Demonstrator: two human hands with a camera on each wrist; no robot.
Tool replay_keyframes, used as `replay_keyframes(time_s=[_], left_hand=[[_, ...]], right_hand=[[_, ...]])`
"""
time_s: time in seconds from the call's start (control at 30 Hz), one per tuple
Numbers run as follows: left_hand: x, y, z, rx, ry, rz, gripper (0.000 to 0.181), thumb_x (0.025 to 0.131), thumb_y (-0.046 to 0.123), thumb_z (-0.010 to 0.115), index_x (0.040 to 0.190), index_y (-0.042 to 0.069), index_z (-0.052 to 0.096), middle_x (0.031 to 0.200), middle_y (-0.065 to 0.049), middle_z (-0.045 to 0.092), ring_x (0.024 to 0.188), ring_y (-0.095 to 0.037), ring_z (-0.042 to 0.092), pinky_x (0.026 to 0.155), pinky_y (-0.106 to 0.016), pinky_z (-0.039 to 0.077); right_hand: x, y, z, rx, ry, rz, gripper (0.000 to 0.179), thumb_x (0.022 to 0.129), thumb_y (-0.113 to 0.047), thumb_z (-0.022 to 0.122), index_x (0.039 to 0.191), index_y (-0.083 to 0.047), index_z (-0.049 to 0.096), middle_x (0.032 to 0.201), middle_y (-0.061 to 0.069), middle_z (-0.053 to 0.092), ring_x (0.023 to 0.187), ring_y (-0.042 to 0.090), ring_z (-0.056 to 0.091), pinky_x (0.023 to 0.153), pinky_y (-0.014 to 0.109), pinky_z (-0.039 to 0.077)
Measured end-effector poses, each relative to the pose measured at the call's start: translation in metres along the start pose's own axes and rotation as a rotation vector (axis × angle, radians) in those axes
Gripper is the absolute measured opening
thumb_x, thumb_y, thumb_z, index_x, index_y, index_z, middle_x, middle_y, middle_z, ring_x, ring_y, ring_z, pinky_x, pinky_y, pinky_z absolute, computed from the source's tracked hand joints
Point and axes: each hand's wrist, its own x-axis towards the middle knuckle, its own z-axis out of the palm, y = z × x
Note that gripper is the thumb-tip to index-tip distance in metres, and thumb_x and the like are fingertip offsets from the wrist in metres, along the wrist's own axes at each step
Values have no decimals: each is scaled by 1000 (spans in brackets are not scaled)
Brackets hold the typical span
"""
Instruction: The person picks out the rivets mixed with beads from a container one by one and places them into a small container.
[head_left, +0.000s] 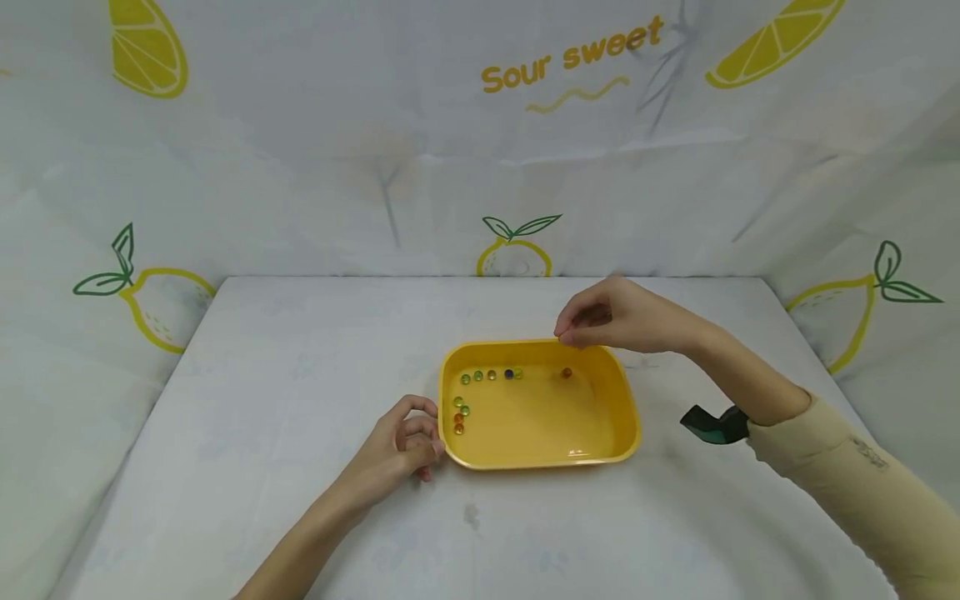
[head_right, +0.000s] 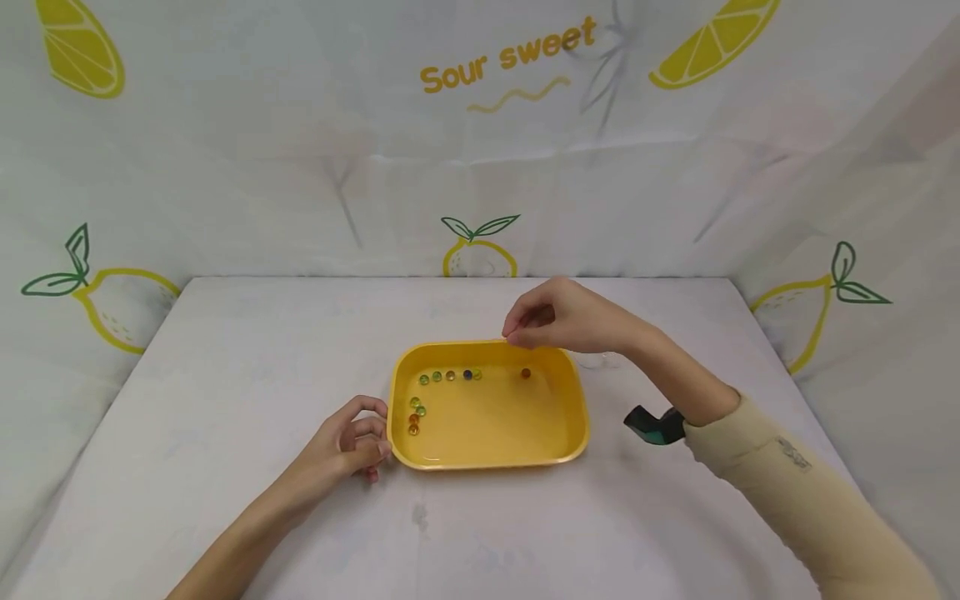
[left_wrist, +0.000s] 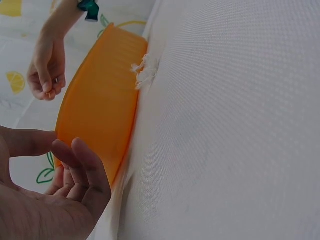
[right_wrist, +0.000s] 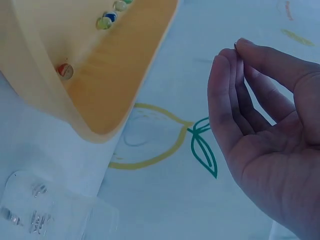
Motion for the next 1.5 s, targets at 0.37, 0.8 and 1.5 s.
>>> replay_keyframes(time_s=[0.37, 0.8, 1.5], left_hand=[[1, 1, 0, 16, 6, -6, 48, 95, 4, 66, 138, 2, 44, 100, -7, 65, 83, -19, 64, 69, -27, 58], [1, 3, 0, 27, 8, 1, 49, 93, 3, 63, 138, 2, 43, 99, -7, 64, 81, -19, 63, 69, -27, 58], [2, 3, 0, 30, 34, -12, 50, 92, 2, 63, 139, 3, 45, 100, -8, 64, 82, -20, 63, 69, -28, 58]], right_hand=[[-32, 22, -25, -17, 149, 61, 13, 100, -13, 77, 112, -8, 79, 106, 6, 79, 92, 11, 76, 84, 23, 64], [-57, 45, -39, -67, 269, 91, 11, 101, -15, 77, 110, -9, 79, 99, -6, 78, 89, 8, 75, 82, 19, 63], [-70, 87, -45, -99, 333, 234, 20, 102, -16, 74, 118, -4, 78, 101, -9, 79, 87, 4, 72, 80, 15, 60]])
